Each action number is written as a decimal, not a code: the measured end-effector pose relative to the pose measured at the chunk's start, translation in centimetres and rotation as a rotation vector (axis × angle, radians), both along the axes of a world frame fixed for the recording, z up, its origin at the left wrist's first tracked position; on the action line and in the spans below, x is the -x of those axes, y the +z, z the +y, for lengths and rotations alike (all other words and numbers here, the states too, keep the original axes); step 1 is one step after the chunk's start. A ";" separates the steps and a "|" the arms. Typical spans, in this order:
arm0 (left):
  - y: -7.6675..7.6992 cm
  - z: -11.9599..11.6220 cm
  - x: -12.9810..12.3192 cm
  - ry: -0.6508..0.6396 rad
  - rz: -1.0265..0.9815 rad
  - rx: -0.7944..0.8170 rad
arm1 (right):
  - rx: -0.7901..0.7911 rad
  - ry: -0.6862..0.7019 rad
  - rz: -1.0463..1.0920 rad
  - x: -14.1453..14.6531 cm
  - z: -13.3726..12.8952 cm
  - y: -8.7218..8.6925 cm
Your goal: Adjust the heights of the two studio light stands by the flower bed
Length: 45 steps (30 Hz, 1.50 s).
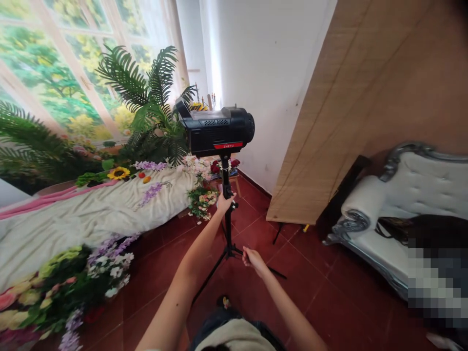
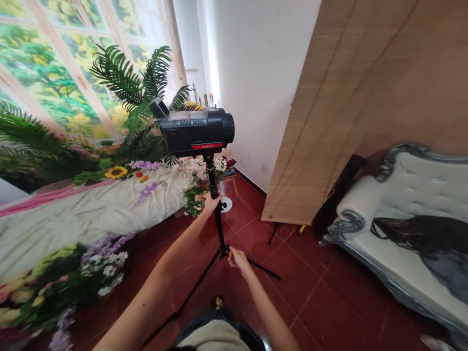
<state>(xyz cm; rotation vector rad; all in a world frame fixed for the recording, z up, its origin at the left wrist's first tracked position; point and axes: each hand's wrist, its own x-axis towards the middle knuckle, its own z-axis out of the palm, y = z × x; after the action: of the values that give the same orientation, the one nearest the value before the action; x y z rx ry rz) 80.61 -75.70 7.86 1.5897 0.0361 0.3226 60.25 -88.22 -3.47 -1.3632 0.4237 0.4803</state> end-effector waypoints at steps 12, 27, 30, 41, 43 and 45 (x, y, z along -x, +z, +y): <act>-0.5 -1.5 -1.6 0.084 -0.006 -0.064 | -0.375 0.071 -0.039 -12.6 -0.7 5.2; -1.9 -2.4 -2.6 0.337 -0.072 -0.150 | -0.957 0.281 0.157 -18.8 -0.8 8.4; -1.9 -2.4 -2.6 0.325 -0.077 -0.143 | -0.939 0.294 0.053 -18.9 -1.2 8.3; -2.5 -2.0 -2.8 0.292 -0.055 -0.162 | 0.479 0.520 -0.695 -19.8 -2.8 9.4; -2.5 -1.9 -2.8 0.299 -0.067 -0.174 | 0.698 0.461 -0.805 -19.5 -2.9 9.3; -2.4 -1.9 -2.7 0.287 -0.066 -0.167 | 0.696 0.501 -0.792 -19.1 -2.8 8.8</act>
<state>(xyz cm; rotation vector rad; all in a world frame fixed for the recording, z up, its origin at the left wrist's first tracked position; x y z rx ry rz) 83.34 -77.59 5.46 1.7407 0.1924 0.6145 79.36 -90.98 5.36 -2.2078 -0.4675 0.1496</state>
